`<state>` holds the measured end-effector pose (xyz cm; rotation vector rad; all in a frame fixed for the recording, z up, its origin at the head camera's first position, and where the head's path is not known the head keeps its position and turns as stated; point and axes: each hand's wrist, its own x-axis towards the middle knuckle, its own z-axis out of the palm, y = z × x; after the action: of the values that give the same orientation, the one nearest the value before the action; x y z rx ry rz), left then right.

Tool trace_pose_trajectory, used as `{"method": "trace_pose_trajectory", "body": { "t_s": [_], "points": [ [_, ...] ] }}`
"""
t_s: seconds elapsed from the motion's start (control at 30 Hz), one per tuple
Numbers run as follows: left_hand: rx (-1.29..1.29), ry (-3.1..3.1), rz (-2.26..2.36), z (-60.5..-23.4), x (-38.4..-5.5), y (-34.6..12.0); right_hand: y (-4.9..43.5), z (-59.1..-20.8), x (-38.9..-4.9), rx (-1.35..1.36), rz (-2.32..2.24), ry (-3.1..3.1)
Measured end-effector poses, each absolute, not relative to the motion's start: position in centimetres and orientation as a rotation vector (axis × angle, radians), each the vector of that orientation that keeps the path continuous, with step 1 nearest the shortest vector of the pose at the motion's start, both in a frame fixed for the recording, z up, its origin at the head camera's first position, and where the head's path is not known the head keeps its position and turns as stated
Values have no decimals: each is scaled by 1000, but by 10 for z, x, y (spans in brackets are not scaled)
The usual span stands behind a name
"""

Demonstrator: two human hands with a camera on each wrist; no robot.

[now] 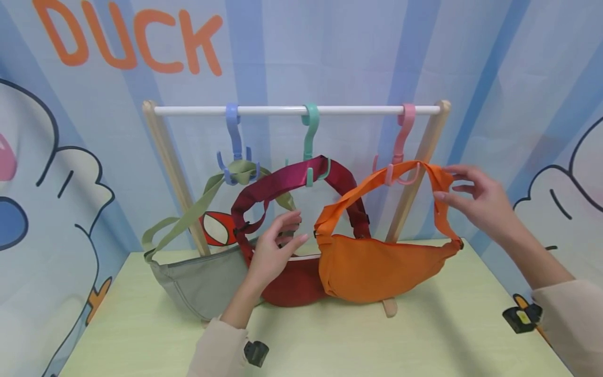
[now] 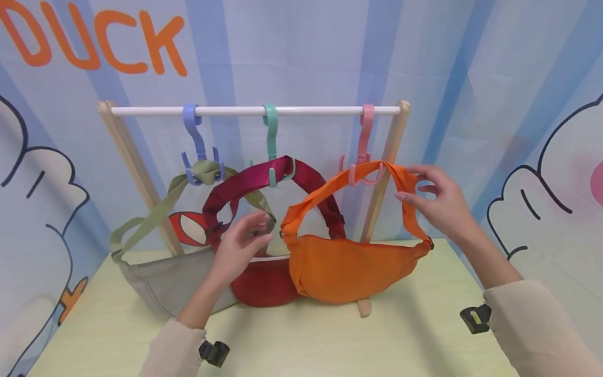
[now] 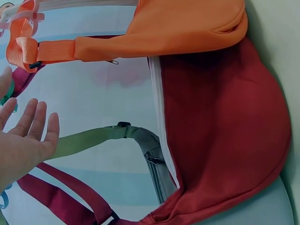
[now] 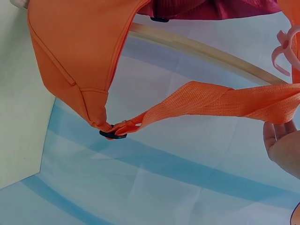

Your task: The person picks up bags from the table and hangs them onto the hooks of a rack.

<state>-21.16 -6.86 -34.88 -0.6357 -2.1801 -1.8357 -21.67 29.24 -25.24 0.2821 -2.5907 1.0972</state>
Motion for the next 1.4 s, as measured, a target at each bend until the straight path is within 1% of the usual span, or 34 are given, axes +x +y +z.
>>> {"method": "trace_pose_trajectory", "body": {
  "t_s": [0.27,0.53,0.83,1.23,1.4],
  "points": [
    [-578,-2193,-1850,-356,-209,-76,293,-262,-215,342,1081,-2546],
    [-528,-2179,-1815,-344,-191,-83,297,-266,-211,367,1116,-2534],
    [-473,-2185,-1855,-377,-206,-103,299,-270,-203,422,1128,-2506],
    [-381,-2216,-1846,-390,-200,-122,306,-282,-197,412,1078,-2574],
    [-332,-2248,-1844,-393,-198,-128,306,-289,-195,365,1092,-2601]
  ]
}}
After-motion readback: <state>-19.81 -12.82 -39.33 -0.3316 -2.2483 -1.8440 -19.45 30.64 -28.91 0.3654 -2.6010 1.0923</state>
